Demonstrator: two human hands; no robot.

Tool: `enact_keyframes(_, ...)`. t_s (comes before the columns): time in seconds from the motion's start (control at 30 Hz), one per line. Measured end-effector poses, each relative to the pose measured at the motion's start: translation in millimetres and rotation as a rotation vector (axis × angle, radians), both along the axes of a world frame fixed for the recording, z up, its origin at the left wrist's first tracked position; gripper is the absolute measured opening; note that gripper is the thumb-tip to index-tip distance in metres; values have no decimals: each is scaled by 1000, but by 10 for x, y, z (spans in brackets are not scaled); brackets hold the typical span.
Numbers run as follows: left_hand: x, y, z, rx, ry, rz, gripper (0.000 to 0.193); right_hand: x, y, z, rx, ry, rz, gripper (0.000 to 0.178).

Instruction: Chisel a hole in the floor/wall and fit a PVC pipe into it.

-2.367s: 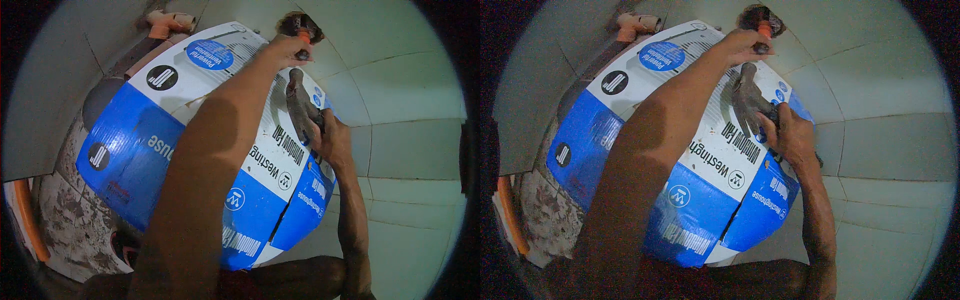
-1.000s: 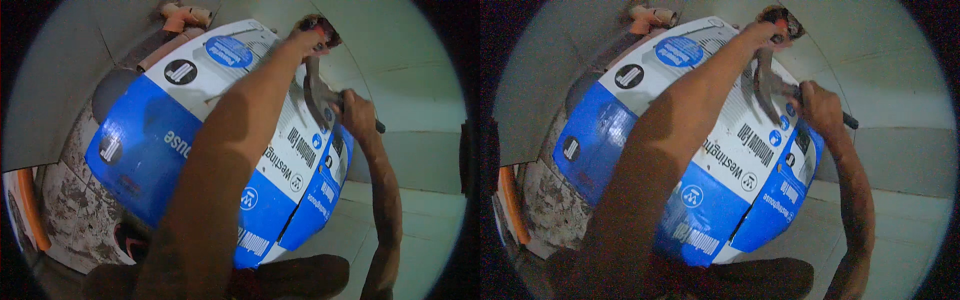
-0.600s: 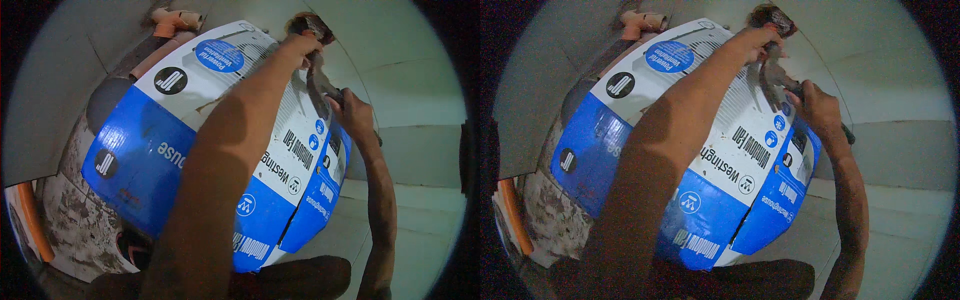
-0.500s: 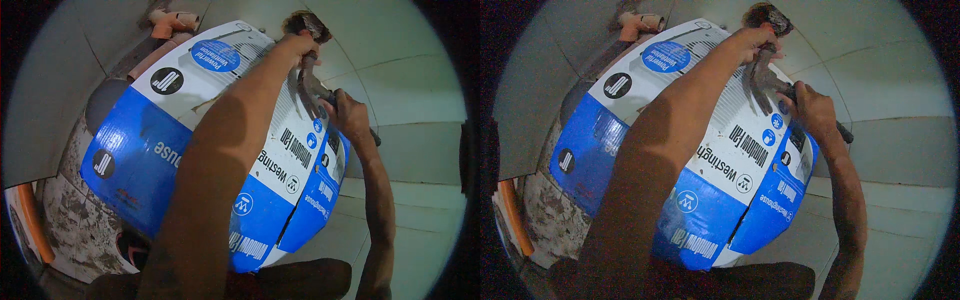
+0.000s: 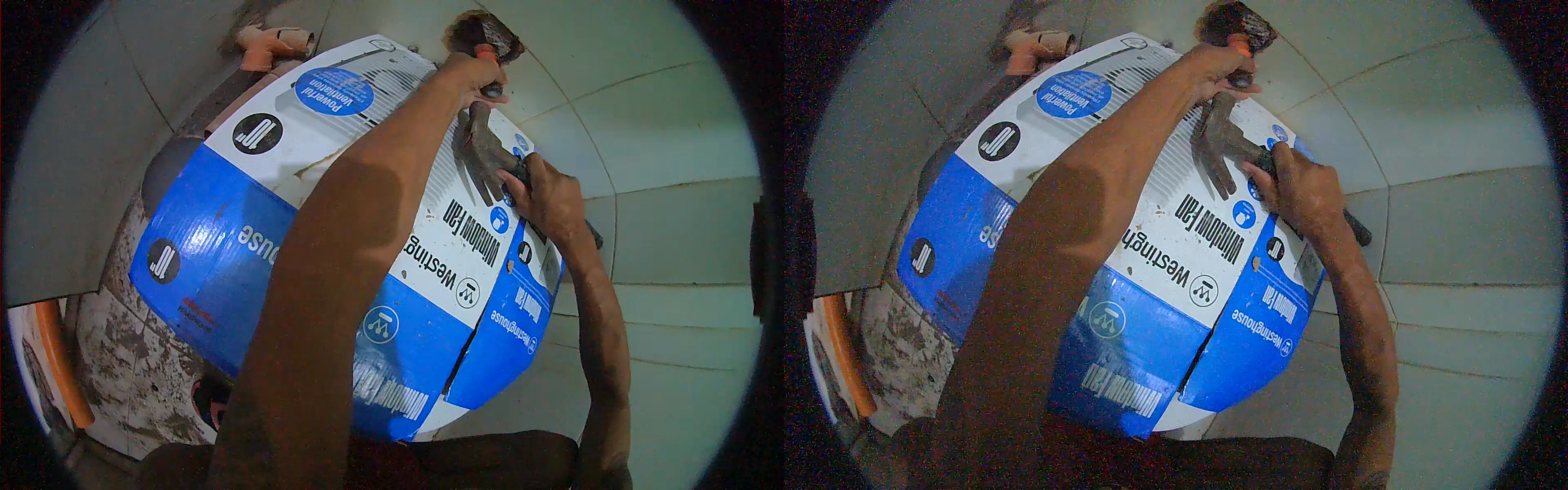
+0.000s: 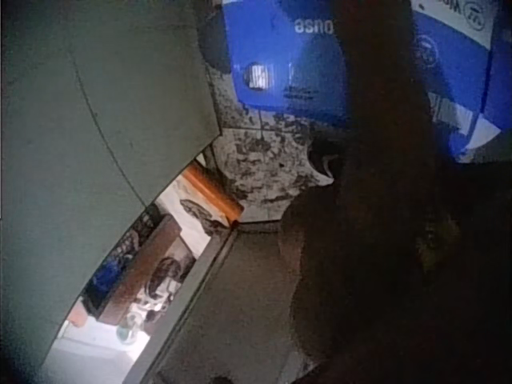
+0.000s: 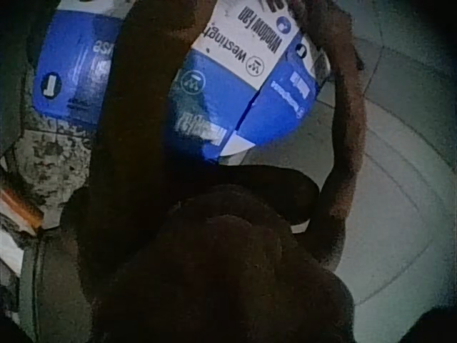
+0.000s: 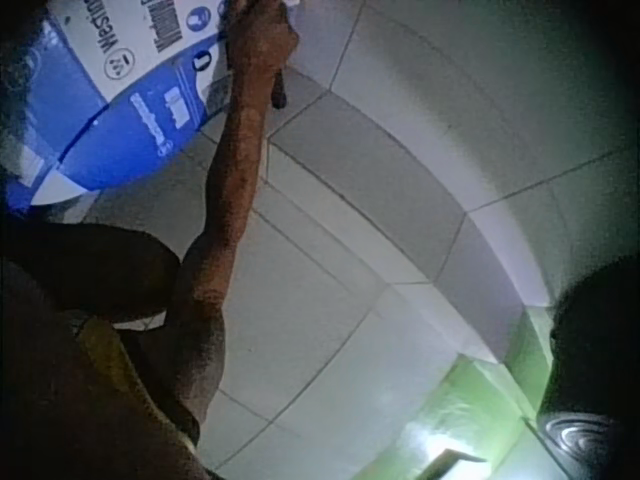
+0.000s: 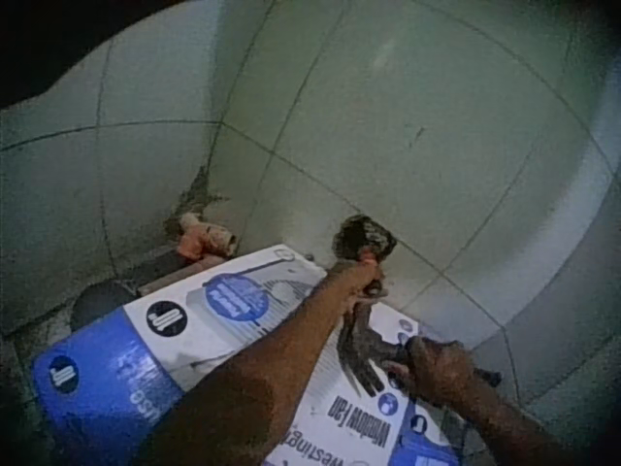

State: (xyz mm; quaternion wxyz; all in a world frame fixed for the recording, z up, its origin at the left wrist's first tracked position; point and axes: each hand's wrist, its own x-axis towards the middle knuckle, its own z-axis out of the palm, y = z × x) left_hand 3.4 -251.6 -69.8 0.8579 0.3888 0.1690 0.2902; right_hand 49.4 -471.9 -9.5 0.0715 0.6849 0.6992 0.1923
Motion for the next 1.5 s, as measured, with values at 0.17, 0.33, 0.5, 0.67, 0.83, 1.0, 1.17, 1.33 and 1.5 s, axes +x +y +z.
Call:
enact_keyframes(0.17, -126, -74, 100, 83, 170, -12, 32, -3, -62, -78, -23, 22, -60, 45)
enact_keyframes(0.33, -160, 39, 81, 154, 185, 35, 33, -37, 4, -176, 13, 88, -43, 44)
enact_keyframes(0.5, -35, 219, 7, 39, 130, 81, 40, -62, 39, -156, 5, 88, -47, 42)
enact_keyframes(0.67, 106, 257, 62, 90, 102, 145, 47, 38, 123, -42, 30, 22, -30, 41)
enact_keyframes(0.83, 288, 496, -18, 187, 151, 252, 50, 128, 330, 15, 11, -37, 19, 38)
enact_keyframes(1.0, 194, 653, 26, 91, 68, 223, 30, 21, 515, 25, -3, -32, 73, 37)
enact_keyframes(1.17, 212, 743, -36, -199, -323, 212, 17, 25, 636, 9, 2, -48, 92, 38)
enact_keyframes(1.33, 97, 862, -127, -159, -366, 87, 23, -131, 687, 36, -28, -53, -54, 40)
enact_keyframes(1.5, 65, 715, -32, -375, -509, 73, 30, -17, 474, 101, -70, -66, 58, 39)
